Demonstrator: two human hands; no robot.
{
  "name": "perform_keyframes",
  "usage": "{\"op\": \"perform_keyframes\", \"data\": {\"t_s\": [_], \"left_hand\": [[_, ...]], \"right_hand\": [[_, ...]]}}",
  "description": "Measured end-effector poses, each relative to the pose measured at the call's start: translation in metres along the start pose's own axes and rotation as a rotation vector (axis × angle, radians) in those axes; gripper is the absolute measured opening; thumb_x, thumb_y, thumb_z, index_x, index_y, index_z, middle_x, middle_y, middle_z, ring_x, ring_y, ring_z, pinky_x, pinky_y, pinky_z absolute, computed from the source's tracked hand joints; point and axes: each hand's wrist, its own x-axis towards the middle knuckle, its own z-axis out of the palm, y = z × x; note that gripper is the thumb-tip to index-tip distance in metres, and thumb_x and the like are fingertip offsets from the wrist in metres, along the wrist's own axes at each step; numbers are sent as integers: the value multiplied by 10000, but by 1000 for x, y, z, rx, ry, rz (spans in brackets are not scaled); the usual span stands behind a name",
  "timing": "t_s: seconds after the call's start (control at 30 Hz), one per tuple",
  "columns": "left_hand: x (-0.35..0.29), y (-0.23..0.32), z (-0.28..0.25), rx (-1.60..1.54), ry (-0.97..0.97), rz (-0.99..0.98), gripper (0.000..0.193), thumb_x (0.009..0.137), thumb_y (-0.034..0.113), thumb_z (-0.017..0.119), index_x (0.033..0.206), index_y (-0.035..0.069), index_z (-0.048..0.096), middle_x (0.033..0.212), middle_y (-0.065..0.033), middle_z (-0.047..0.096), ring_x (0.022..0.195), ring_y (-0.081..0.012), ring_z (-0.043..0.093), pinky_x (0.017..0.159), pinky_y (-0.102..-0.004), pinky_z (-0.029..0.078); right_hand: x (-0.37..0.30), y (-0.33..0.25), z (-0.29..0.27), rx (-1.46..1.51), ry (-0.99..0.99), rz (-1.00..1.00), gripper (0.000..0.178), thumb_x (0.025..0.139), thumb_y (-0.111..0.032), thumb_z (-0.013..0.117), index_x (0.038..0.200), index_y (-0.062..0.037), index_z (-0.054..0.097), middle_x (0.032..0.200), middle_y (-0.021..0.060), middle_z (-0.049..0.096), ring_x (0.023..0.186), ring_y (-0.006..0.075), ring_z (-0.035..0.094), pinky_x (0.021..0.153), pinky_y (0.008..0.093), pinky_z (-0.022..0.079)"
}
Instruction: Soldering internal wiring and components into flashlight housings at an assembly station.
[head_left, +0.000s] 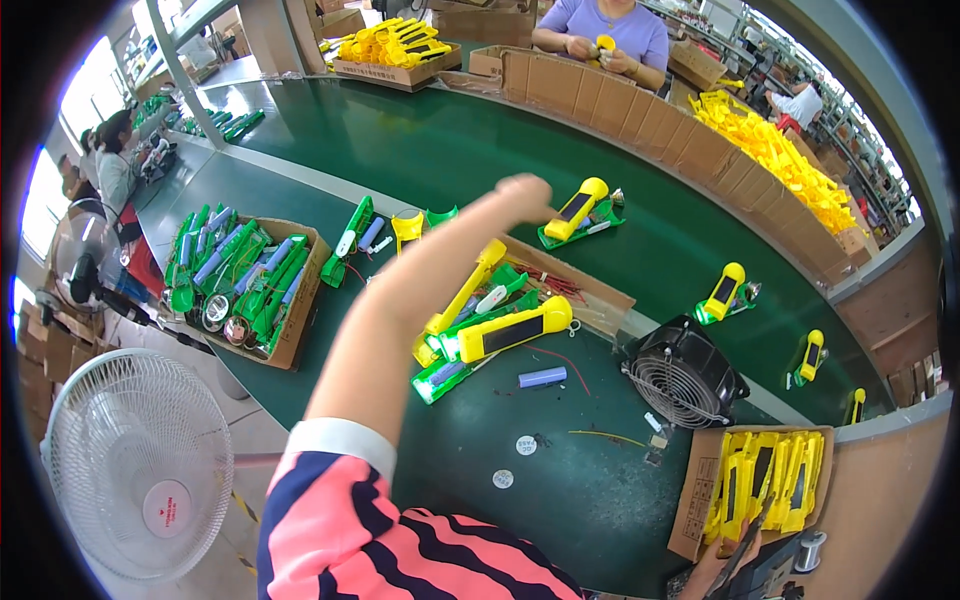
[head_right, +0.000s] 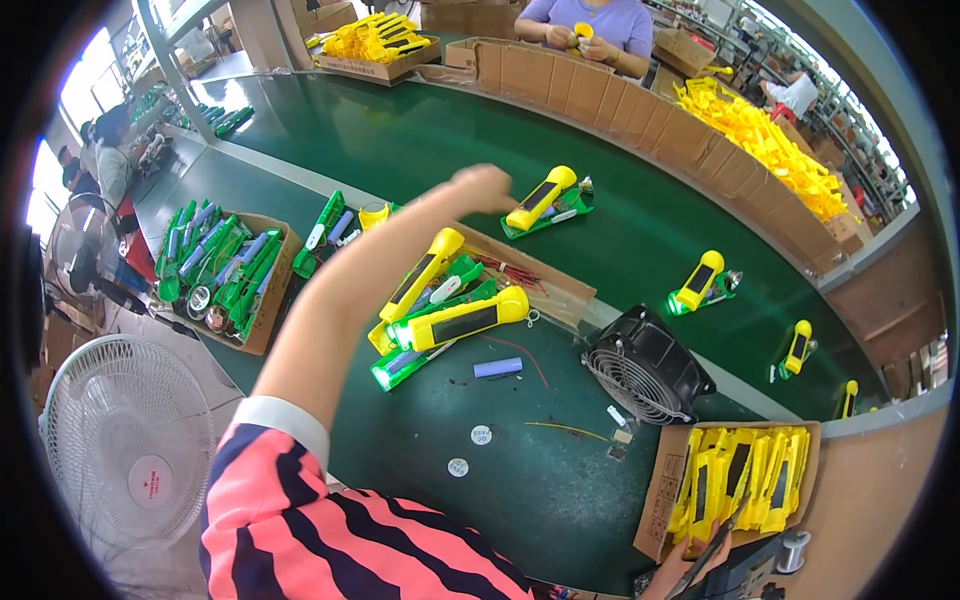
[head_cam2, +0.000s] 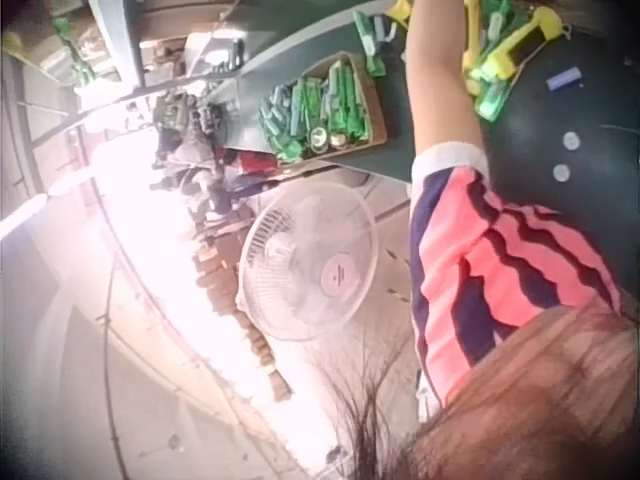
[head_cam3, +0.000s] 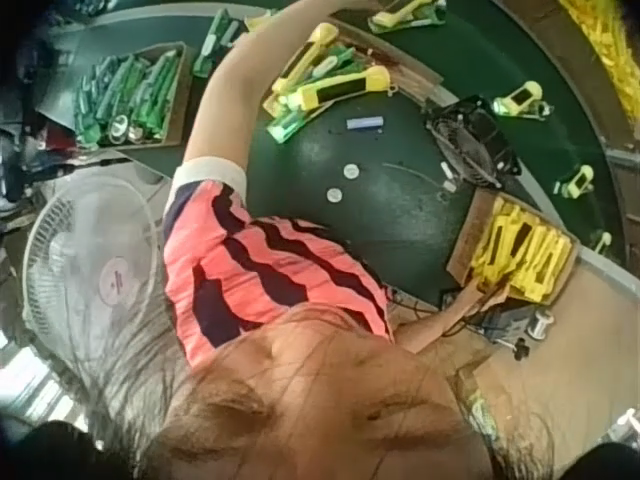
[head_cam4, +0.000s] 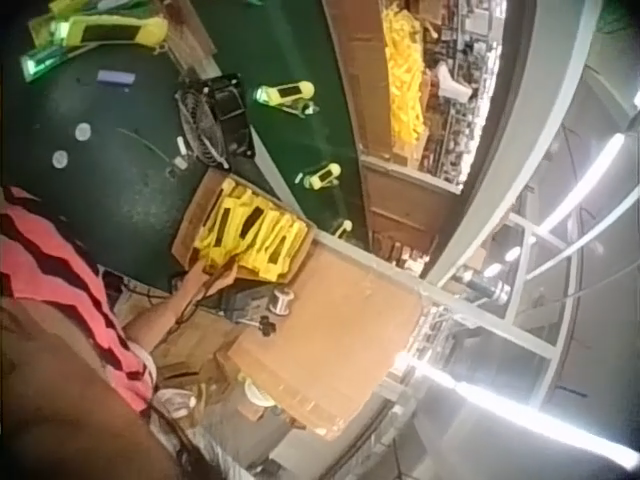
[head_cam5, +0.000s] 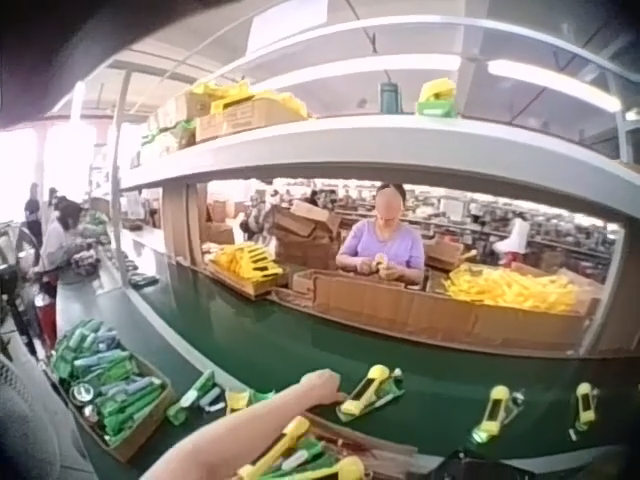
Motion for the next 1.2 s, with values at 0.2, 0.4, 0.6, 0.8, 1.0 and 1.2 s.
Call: {"op": "perform_keyframes", "data": {"t_s": [0.2, 0.4, 0.6, 0.8, 1.0, 1.2], "left_hand": [[-84, -160, -40, 407, -256, -409, 510, 538, 234, 763, 987, 46, 611, 982, -110, 622, 877, -269, 609, 708, -375, 511], [-106, -198, 52, 113, 165, -425, 761, 608, 376, 690, 1184, -11, 376, 1078, -238, 534, 994, -348, 537, 832, -389, 457], [-135, -203, 0, -33, 281, -556, 648, 560, 319, 711, 1064, 61, 394, 980, -165, 588, 938, -309, 572, 798, -382, 465], [-243, -148, -97, -660, 348, -207, 460, 645, 84, 621, 1082, 136, 489, 820, -37, 533, 706, -136, 553, 547, -268, 473], [-316, -38, -19, -972, 281, 157, 309, 588, 82, 622, 880, 85, 520, 897, -11, 499, 855, -123, 481, 764, -264, 392], [-365, 62, 132, -1294, 71, 119, 282, 678, 69, 693, 896, 50, 515, 899, -57, 543, 868, -160, 513, 768, -261, 408]], "right_hand": [[1, 11, 4, 77, -7, -25, 519, 758, 90, 528, 1222, -50, 344, 1200, 101, 506, 847, 207, 514, 641, 223, 407], [-1, -2, -6, 238, -6, -25, 438, 782, 98, 450, 1200, -21, 394, 1253, 79, 438, 969, 177, 460, 757, 238, 370], [-12, 7, -30, 199, 110, -205, 353, 836, 26, 458, 1178, 26, 375, 1213, 103, 494, 1043, 209, 456, 876, 282, 343], [-70, -15, -35, 253, -7, -123, 495, 790, 72, 519, 1199, 0, 248, 1152, 236, 483, 1057, 275, 508, 888, 353, 409], [-121, -55, 32, 796, -200, -134, 360, 792, 20, 550, 1096, -10, 361, 1073, 195, 554, 998, 246, 544, 875, 320, 384], [-119, -74, 38, 735, -259, -161, 330, 750, 73, 527, 1063, -7, 459, 1013, 122, 600, 932, 228, 564, 824, 274, 413]]}}
